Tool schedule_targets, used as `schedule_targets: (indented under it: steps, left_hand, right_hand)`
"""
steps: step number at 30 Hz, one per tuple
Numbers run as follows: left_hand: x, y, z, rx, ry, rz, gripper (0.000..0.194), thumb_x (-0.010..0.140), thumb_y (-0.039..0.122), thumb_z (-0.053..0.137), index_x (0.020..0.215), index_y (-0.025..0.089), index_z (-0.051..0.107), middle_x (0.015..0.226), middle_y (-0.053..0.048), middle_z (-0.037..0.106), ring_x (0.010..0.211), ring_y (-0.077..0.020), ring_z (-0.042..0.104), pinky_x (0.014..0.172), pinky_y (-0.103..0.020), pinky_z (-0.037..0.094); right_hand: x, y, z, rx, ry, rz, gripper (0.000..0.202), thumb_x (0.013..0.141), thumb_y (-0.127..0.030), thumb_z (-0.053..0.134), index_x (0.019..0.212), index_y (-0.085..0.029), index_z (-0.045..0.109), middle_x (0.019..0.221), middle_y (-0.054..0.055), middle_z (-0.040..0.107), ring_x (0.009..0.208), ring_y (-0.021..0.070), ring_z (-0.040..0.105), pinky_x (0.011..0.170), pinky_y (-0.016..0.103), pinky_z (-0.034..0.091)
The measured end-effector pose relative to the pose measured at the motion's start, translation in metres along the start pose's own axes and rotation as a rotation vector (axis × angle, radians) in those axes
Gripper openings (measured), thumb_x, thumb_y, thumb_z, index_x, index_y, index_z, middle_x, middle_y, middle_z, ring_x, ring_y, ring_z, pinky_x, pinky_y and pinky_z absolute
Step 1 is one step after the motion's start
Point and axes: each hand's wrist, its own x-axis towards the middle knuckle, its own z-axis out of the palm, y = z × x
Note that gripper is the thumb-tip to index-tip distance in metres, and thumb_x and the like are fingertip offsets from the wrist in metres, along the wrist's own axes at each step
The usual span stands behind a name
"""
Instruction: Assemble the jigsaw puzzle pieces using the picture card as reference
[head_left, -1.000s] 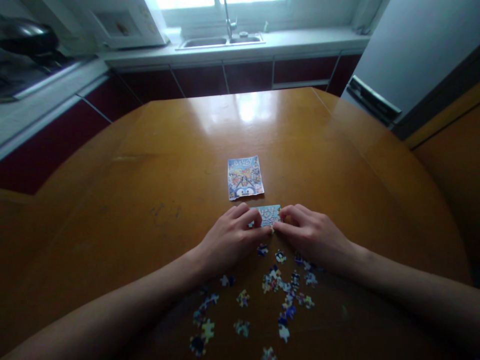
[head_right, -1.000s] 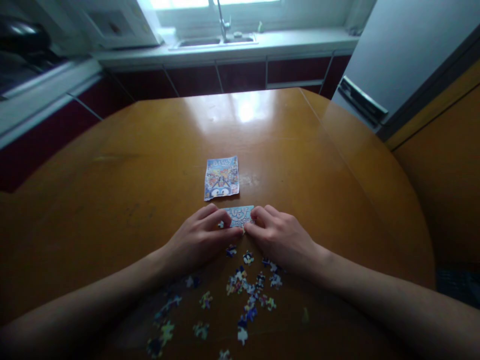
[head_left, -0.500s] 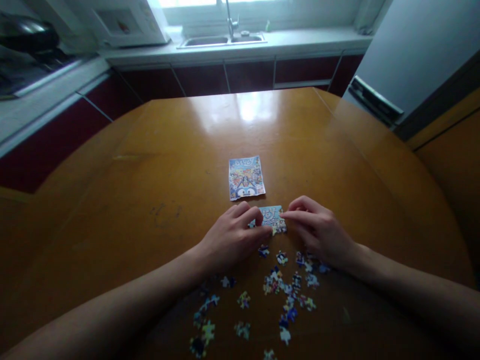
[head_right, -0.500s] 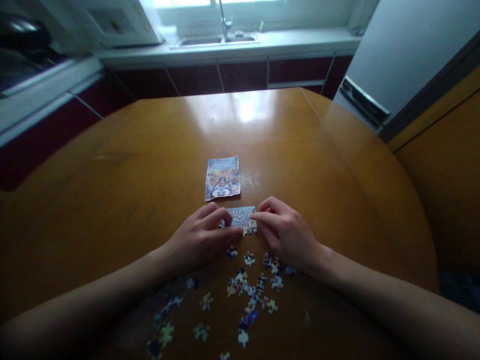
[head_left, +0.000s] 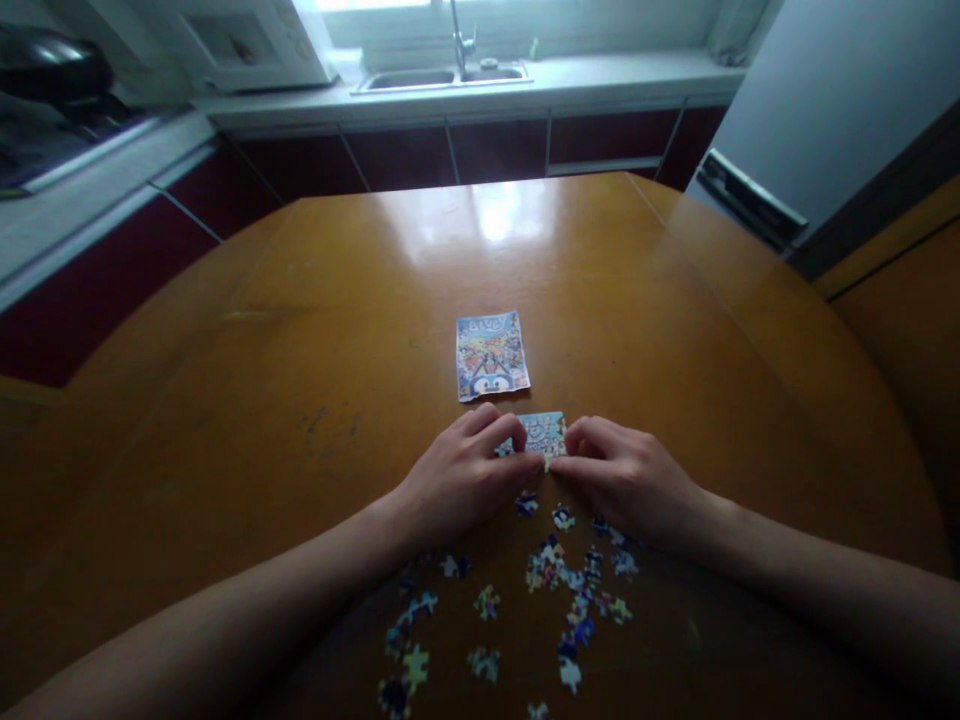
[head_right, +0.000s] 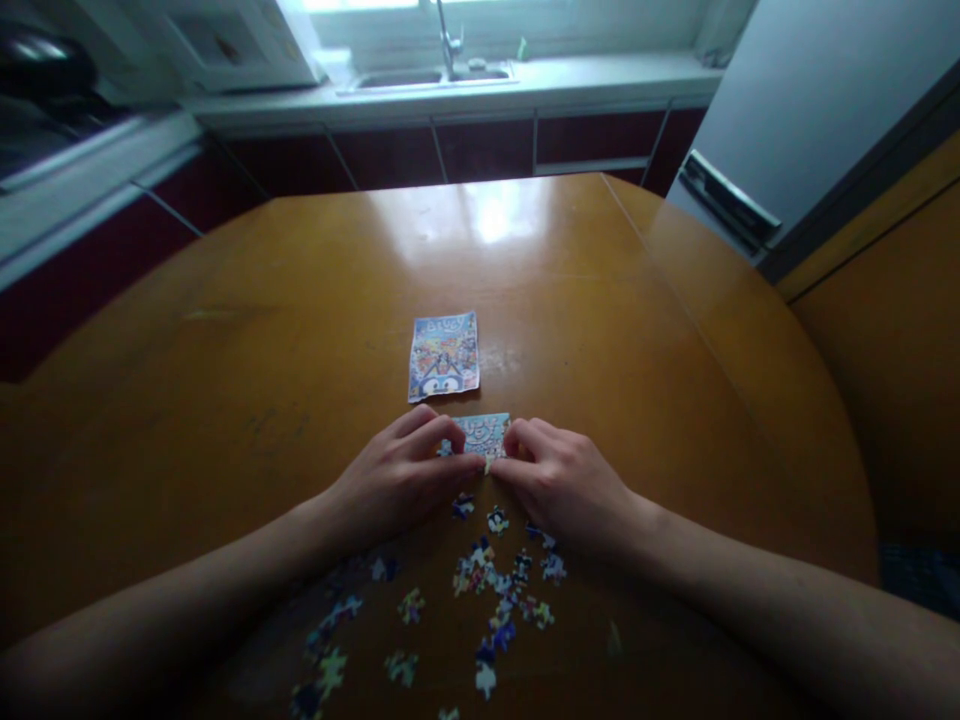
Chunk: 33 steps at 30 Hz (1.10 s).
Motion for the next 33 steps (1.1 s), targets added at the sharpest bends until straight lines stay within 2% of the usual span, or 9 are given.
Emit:
schedule_targets:
  steps: [4,8,12,15,17,23,33]
  left_hand:
    - [0.0027,0.0027,0.0009,-0.033,-0.001,-0.048,0.012,0.097,0.026,0.058,0.101,0.024,0.069,0.101,-0.005,0.060,0.088,-0.0187,0.048,0.079,-0.032,0.048]
    - [0.0067,0.0069,-0.0001,-0.064,-0.007,-0.081,0.014,0.096,0.024,0.056,0.105,0.022,0.067,0.103,-0.007,0.060,0.094,-0.0211,0.047,0.087,-0.037,0.048]
    - [0.0066,0.0066,-0.0018,-0.096,0.036,-0.087,0.015,0.094,0.019,0.057,0.107,0.021,0.066,0.106,-0.007,0.059,0.098,-0.0219,0.047,0.089,-0.038,0.047]
    - [0.0042,0.0039,-0.0035,-0.108,0.137,-0.100,0.019,0.091,0.012,0.057,0.106,0.020,0.065,0.106,-0.007,0.058,0.097,-0.0215,0.047,0.088,-0.038,0.047]
    - [0.0026,0.0028,-0.0050,-0.112,0.163,-0.095,0.019,0.089,0.009,0.057,0.103,0.019,0.065,0.105,-0.007,0.058,0.096,-0.0215,0.047,0.086,-0.038,0.047]
    - [0.0000,0.0047,-0.0085,-0.111,0.151,-0.048,0.018,0.083,0.009,0.061,0.097,0.020,0.065,0.103,-0.006,0.058,0.095,-0.0218,0.048,0.085,-0.039,0.047]
    - [-0.0014,0.0038,-0.0070,-0.103,0.136,-0.036,0.014,0.086,0.014,0.063,0.096,0.022,0.068,0.104,-0.006,0.059,0.096,-0.0224,0.048,0.085,-0.039,0.046]
  right_hand:
    - [-0.0018,0.0012,0.0024,0.047,0.008,-0.001,0.022,0.096,-0.017,0.051,0.102,-0.020,0.071,0.091,0.008,0.063,0.079,0.0174,0.055,0.066,0.031,0.048]
    - [-0.0029,0.0041,0.0047,0.254,0.150,0.126,0.023,0.092,-0.010,0.051,0.105,-0.018,0.069,0.093,0.007,0.065,0.084,0.0173,0.060,0.073,0.032,0.051]
    - [-0.0004,0.0064,0.0020,0.288,0.224,0.221,0.021,0.090,-0.011,0.051,0.098,-0.017,0.069,0.090,0.007,0.065,0.081,0.0173,0.060,0.072,0.033,0.051]
    - [0.0012,0.0075,-0.0002,0.301,0.227,0.250,0.021,0.090,-0.010,0.051,0.096,-0.017,0.070,0.089,0.006,0.065,0.081,0.0168,0.060,0.071,0.033,0.050]
    - [0.0012,0.0080,-0.0007,0.309,0.230,0.263,0.021,0.089,-0.010,0.051,0.094,-0.017,0.070,0.089,0.006,0.064,0.080,0.0164,0.060,0.071,0.032,0.050]
    - [-0.0001,0.0090,0.0000,0.322,0.239,0.290,0.019,0.089,-0.011,0.053,0.091,-0.017,0.071,0.089,0.005,0.064,0.079,0.0157,0.060,0.070,0.031,0.049]
    - [0.0007,0.0094,-0.0003,0.335,0.273,0.333,0.019,0.088,-0.010,0.054,0.090,-0.018,0.071,0.089,0.005,0.063,0.079,0.0153,0.059,0.067,0.030,0.048]
